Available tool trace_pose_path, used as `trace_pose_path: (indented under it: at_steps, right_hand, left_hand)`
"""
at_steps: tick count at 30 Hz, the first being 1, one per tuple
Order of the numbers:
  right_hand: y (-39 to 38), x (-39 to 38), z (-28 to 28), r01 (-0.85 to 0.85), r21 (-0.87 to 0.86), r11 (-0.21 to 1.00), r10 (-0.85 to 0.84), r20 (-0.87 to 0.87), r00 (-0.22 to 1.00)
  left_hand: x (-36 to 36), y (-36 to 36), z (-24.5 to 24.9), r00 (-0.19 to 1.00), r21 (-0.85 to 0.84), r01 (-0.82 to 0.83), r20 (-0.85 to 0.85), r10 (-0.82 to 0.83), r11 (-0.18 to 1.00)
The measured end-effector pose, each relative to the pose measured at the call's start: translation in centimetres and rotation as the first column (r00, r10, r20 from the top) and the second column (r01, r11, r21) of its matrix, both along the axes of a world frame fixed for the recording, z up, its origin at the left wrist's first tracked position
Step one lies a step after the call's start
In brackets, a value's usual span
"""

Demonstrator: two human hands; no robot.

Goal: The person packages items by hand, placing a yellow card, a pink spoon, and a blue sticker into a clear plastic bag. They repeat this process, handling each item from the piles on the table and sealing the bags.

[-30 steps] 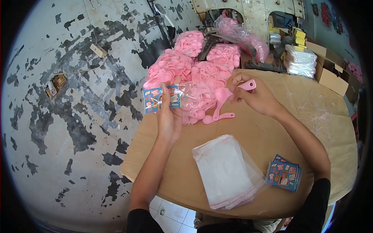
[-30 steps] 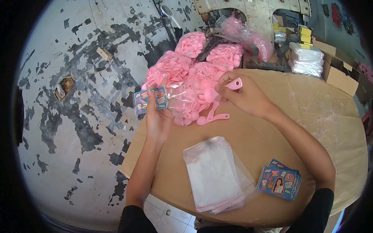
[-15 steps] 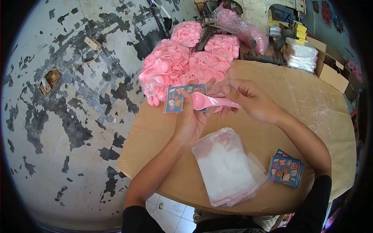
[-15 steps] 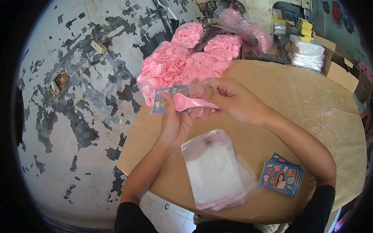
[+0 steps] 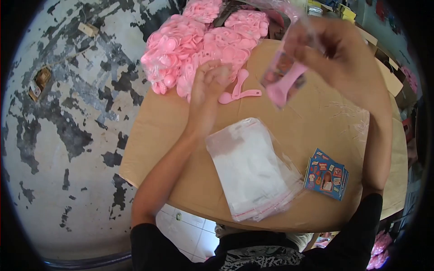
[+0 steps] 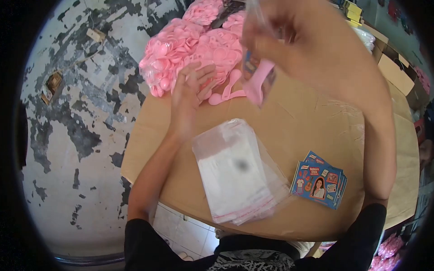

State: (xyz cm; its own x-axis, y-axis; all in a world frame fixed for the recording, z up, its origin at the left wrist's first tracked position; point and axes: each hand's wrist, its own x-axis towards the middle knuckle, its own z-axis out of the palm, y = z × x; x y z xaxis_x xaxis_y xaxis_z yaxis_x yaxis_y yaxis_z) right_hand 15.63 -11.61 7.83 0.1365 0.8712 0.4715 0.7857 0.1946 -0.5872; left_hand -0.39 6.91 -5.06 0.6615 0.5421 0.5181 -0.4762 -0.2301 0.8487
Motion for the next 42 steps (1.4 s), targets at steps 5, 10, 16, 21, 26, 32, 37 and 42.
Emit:
trace_pose_path:
  at_steps: [5, 10, 16, 21, 26, 32, 37, 42]
  right_hand:
    - [-0.5, -0.7, 0.1, 0.000, 0.023, 1.000, -0.007, 0.279, 0.960]
    - [1.6, -1.8, -2.3, -0.076, 0.137, 0.988, 0.050, 0.190, 0.981]
    - [2.1, -2.1, -2.7, -0.124, 0.020, 0.992, 0.124, -0.054, 0.991]
    - [3.4, -1.4, -3.0, -0.009, 0.347, 0.938, -0.009, 0.049, 0.999]
    - [2.9, -0.4, -3.2, -0.108, 0.085, 0.990, 0.103, 0.060, 0.993]
    - [2.3, -1.1, -2.1, -0.124, 0.021, 0.992, 0.122, 0.090, 0.988]
    - [2.7, -0.9, -3.0, -0.109, 0.134, 0.985, 0.080, 0.207, 0.975]
    - [3.3, -0.4, -3.7, -0.115, 0.128, 0.985, 0.069, 0.315, 0.947]
  left_hand:
    - [-0.3, -2.5, -1.1, 0.994, 0.560, -0.022, -0.074, 0.076, 0.828]
    - [-0.7, -5.8, 0.1, 0.896, 0.648, 0.139, -0.404, 0.184, 0.749]
    - [-1.0, -5.6, -0.6, 0.904, 0.479, 0.160, -0.422, 0.066, 0.863]
    - [-1.2, -5.8, -0.4, 0.860, -0.204, 0.343, -0.325, -0.394, 0.917]
    - [-1.8, -4.9, -0.1, 0.644, -0.293, 0.614, -0.351, -0.680, 0.733]
    - [-1.6, -5.8, 0.5, 0.803, -0.515, 0.430, -0.158, -0.575, 0.742]
    - [-1.4, -5.2, 0.0, 0.909, -0.184, 0.271, -0.275, -0.314, 0.945]
    - [-1.5, -6.4, 1.2, 0.934, -0.216, 0.235, -0.219, -0.281, 0.948]
